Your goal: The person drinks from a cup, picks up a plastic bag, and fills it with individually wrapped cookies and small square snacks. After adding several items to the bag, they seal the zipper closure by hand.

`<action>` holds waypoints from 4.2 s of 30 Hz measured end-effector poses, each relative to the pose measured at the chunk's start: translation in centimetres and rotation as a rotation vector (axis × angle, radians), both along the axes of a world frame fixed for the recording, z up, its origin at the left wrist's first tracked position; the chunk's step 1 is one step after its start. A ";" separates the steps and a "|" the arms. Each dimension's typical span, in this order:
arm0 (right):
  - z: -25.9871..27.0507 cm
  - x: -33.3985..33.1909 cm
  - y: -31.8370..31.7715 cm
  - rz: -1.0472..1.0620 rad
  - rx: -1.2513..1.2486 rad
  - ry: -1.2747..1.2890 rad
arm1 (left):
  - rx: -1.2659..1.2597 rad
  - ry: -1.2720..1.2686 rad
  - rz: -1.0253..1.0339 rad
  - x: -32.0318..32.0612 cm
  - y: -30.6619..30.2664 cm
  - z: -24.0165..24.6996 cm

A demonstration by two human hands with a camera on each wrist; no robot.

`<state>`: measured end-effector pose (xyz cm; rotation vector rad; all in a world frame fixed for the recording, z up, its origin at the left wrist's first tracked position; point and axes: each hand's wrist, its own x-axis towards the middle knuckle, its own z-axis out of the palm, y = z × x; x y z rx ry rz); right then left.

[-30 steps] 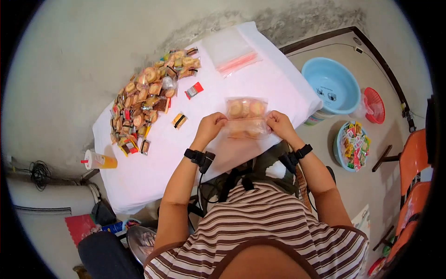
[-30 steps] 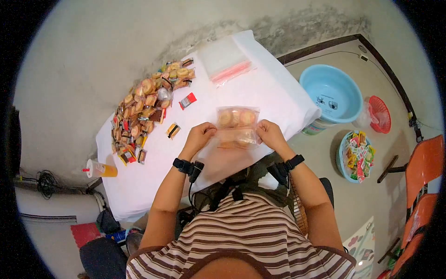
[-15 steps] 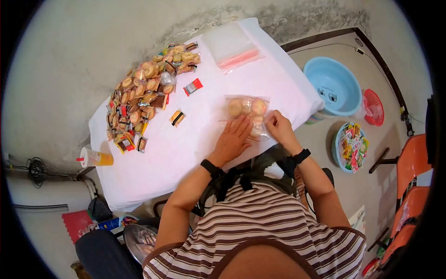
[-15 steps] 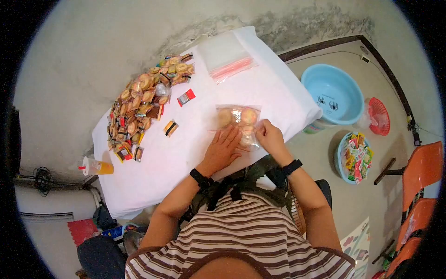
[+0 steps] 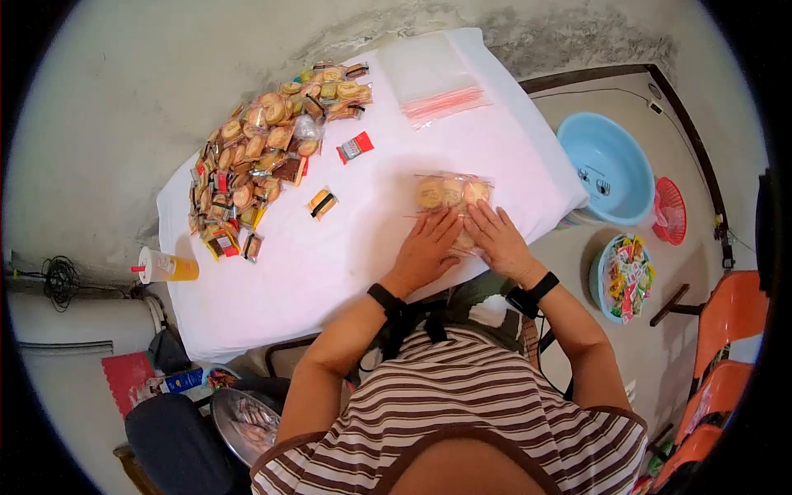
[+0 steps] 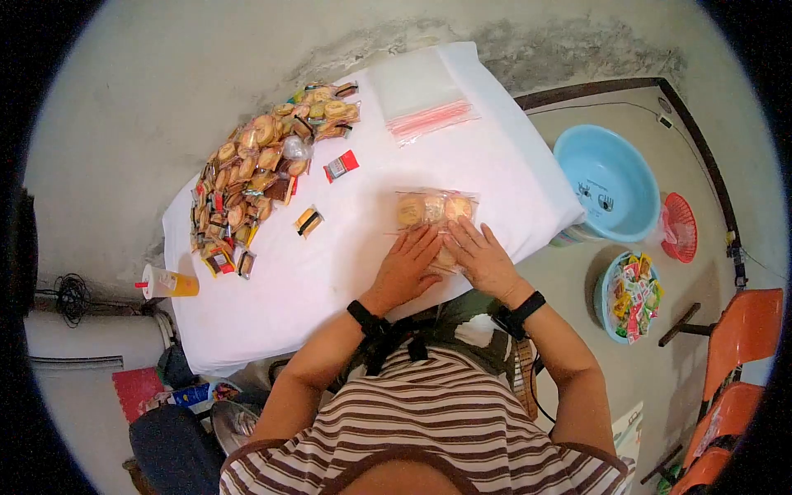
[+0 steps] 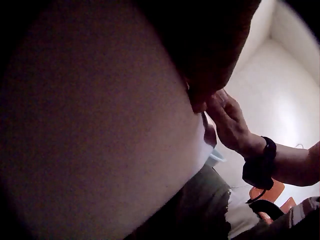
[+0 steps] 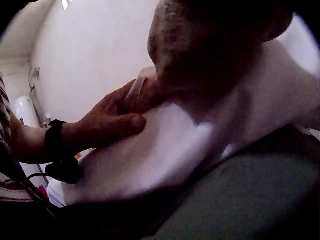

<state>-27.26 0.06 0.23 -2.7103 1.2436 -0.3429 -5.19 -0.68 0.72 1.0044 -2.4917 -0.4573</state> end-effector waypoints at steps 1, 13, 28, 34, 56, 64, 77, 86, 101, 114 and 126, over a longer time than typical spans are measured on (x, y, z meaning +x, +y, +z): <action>0.2 0.1 -0.1 0.003 0.001 -0.001 | 0.001 -0.001 0.003 -0.2 -0.1 0.1; 3.8 3.7 -3.2 -0.250 0.049 -0.874 | 0.171 0.521 0.305 1.0 -3.7 3.7; 1.3 10.0 -0.2 0.042 0.413 -0.796 | -0.050 1.328 1.328 29.4 32.5 13.4; 0.0 10.7 -0.5 0.060 0.474 -0.751 | 0.411 1.243 1.856 35.6 49.6 11.8; 1.4 4.3 -2.2 -0.303 0.176 -0.761 | 0.968 -0.579 1.532 42.3 42.9 0.6; 5.8 0.9 -17.0 -0.434 -0.258 -0.495 | 0.048 0.159 1.448 34.1 22.6 9.0; 1.1 1.5 -27.7 -0.416 -0.337 -0.026 | -0.035 0.219 0.490 11.6 -2.2 -1.0; 4.0 2.1 -26.1 -0.338 -0.456 -0.407 | 0.000 0.353 0.535 12.0 -2.1 -1.9; 4.9 5.6 -6.2 -0.468 0.182 -0.929 | 0.753 0.961 0.517 -2.4 -7.3 4.2; 4.0 4.6 -3.3 -0.619 0.341 -1.189 | 0.719 0.946 0.474 -3.9 -4.1 4.5; 5.3 6.6 -0.2 -0.581 0.095 -1.103 | 0.834 1.201 0.374 -2.6 -1.7 4.6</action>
